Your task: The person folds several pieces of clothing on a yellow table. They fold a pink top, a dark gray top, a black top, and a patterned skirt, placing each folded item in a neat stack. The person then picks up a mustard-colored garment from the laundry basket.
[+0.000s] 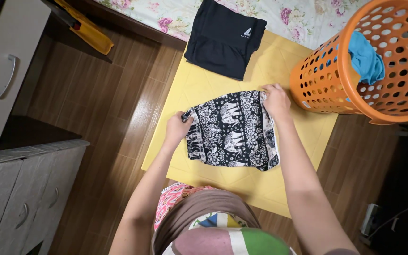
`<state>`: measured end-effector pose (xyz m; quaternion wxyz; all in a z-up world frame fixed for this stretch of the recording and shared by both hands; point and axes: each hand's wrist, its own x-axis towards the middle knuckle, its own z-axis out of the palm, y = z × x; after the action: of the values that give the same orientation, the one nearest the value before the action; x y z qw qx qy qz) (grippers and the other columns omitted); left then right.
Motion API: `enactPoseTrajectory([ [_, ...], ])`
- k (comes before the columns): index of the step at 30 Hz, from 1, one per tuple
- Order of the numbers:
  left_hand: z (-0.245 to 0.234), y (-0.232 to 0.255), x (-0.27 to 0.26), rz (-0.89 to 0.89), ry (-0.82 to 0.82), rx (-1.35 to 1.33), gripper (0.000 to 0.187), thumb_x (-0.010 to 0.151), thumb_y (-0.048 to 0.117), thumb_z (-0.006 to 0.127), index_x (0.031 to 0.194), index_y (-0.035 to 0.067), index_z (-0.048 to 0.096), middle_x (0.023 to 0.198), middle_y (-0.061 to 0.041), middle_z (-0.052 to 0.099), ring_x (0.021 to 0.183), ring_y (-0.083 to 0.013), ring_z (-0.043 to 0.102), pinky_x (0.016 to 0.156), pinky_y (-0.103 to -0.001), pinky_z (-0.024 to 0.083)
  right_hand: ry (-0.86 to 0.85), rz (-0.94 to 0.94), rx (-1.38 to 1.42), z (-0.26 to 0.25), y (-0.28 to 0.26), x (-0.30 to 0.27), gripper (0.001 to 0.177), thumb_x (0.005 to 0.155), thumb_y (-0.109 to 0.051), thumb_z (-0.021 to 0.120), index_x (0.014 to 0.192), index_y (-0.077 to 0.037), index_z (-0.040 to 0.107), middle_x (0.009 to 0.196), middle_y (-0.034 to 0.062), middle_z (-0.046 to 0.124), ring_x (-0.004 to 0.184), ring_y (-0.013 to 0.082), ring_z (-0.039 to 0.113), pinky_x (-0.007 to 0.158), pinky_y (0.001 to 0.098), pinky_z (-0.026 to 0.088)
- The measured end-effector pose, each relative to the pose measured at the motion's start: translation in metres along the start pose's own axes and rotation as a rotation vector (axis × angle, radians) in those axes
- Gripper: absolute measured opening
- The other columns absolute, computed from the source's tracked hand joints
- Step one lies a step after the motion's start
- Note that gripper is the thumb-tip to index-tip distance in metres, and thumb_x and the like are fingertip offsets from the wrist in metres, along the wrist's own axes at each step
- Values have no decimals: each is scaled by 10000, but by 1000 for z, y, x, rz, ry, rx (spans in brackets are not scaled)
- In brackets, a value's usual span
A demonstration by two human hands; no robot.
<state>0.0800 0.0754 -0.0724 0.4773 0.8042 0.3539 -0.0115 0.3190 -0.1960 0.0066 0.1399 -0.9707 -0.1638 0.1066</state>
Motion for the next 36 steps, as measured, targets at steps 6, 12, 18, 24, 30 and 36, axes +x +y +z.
enactPoseTrajectory([
  [6, -17, 27, -11, 122, 99, 396, 334, 666, 238, 904, 943, 132, 752, 988, -141, 709, 983, -335, 663, 815, -456, 518, -167, 65, 120, -1, 11, 13, 173, 914, -216, 777, 1065, -140, 741, 1140, 60, 735, 1006, 239, 722, 897, 389, 544],
  [12, -15, 12, 9, -28, -146, 187, 466, 672, 246, 919, 1029, 61, 681, 955, -142, 761, 939, -330, 723, 813, -431, 557, 101, 119, 257, 4, 6, 22, 159, 969, -82, 699, 1121, -71, 742, 1117, 143, 762, 1008, 231, 754, 960, 362, 587],
  [18, -11, -14, 20, -30, -201, 77, 619, 788, 386, 890, 1230, 4, 687, 1074, -191, 766, 967, -270, 762, 855, -349, 575, 440, -344, 252, 2, -32, -19, 506, 955, 36, 643, 1449, 18, 530, 1475, 250, 499, 1337, 435, 525, 1120, 453, 425],
  [24, -15, -40, -6, -28, -56, -221, 657, 869, 407, 808, 1344, 5, 598, 1021, -145, 737, 932, -241, 733, 784, -370, 583, 375, 13, 423, 22, 17, -120, 386, 996, -23, 668, 1372, -30, 582, 1376, 163, 580, 1245, 293, 591, 998, 382, 523],
  [30, -19, -67, -92, -445, -309, -269, 396, 885, 286, 786, 1122, -4, 657, 918, -163, 766, 748, -234, 740, 620, -314, 592, 287, 381, 645, 44, 122, -214, 170, 972, -65, 742, 1124, -3, 696, 1013, 63, 728, 879, 155, 681, 764, 284, 554],
  [36, 20, -65, -130, -472, -358, -718, 370, 826, 77, 802, 1078, -24, 550, 957, -155, 719, 832, -213, 757, 729, -352, 658, 52, 686, 867, 55, 127, -237, 243, 961, -121, 710, 1188, -33, 720, 947, 63, 757, 702, 128, 717, 585, 264, 535],
])
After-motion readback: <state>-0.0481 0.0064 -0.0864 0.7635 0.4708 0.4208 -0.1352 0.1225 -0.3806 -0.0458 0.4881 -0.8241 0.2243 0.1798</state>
